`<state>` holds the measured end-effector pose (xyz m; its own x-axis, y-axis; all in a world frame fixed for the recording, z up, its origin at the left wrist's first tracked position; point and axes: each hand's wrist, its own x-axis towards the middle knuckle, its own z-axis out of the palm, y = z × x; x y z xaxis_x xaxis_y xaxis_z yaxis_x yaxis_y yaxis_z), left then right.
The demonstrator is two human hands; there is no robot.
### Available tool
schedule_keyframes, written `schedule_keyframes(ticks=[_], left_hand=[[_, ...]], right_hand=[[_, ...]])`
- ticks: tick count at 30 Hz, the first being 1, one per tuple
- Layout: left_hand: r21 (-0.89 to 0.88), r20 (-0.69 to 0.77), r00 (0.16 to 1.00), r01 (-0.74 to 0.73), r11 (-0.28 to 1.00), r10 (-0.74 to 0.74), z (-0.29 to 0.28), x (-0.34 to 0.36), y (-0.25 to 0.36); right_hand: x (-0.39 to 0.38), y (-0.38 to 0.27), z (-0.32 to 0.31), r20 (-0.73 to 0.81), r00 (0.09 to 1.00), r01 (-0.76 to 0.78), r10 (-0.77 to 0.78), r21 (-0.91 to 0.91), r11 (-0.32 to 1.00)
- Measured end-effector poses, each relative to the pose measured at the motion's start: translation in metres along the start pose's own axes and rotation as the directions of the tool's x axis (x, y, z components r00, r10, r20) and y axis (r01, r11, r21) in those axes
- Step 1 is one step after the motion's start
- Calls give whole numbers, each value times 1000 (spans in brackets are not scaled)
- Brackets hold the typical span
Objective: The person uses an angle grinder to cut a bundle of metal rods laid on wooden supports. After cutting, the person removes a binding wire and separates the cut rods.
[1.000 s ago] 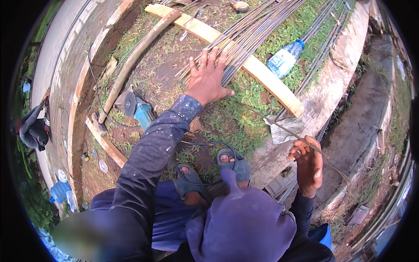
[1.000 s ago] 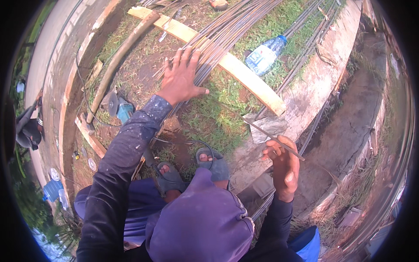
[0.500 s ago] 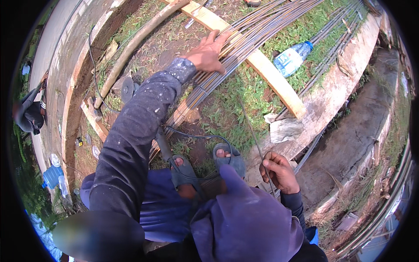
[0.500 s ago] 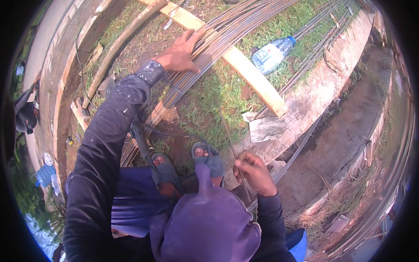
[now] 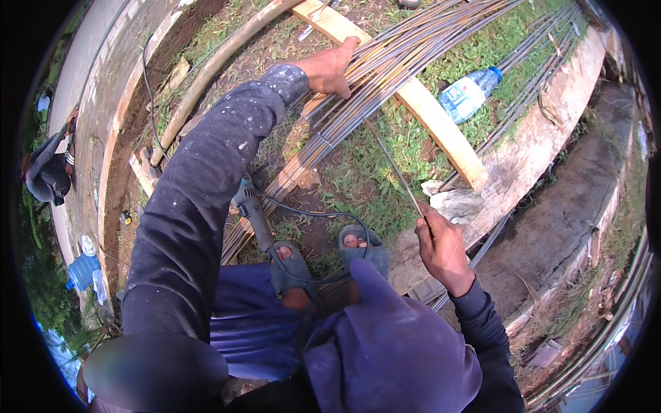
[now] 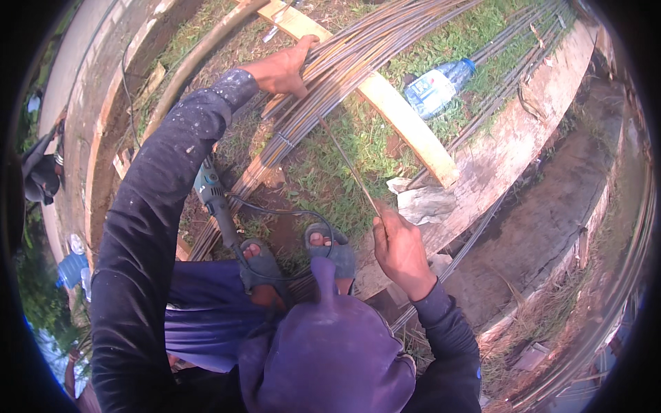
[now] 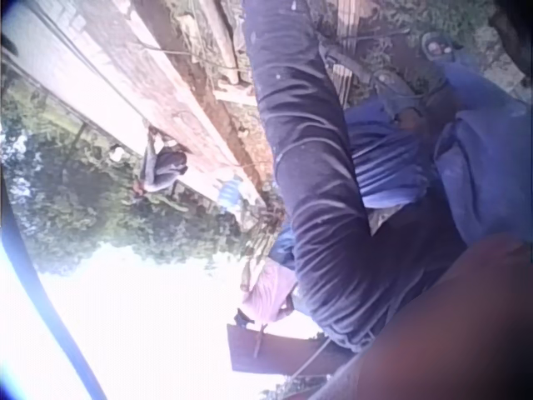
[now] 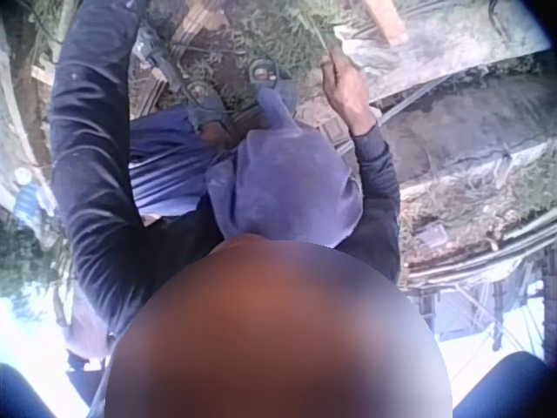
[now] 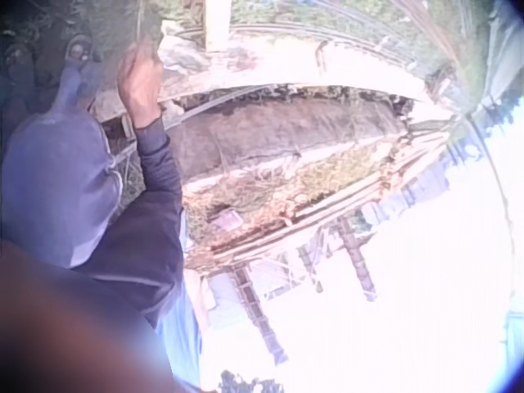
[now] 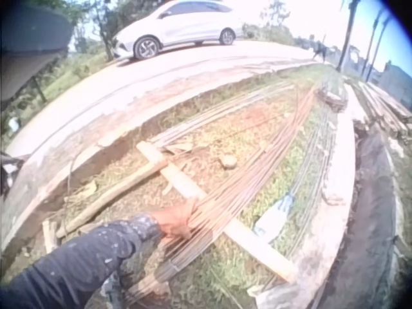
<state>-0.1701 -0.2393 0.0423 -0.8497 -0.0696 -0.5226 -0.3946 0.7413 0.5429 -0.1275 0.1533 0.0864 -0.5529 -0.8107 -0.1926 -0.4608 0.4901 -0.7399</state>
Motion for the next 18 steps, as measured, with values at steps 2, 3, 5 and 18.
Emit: schedule_keyframes(ticks=[2,3,5,18], left_hand=[[-41,-35,999,15,999,-17,7,6,-5],[-35,-28,1000,7,999,-8,9,10,-7],[-31,-22,1000,-13,999,12,8,16,-13],[-77,-15,999,-45,996,44,13,17,-41]], right_hand=[[18,6,-21,3,1000,28,-28,-233,972],[28,9,-31,9,999,42,-41,-343,938],[54,-10,-65,49,998,53,-32,-537,842],[184,-96,-104,422,754,574,-503,-796,192]])
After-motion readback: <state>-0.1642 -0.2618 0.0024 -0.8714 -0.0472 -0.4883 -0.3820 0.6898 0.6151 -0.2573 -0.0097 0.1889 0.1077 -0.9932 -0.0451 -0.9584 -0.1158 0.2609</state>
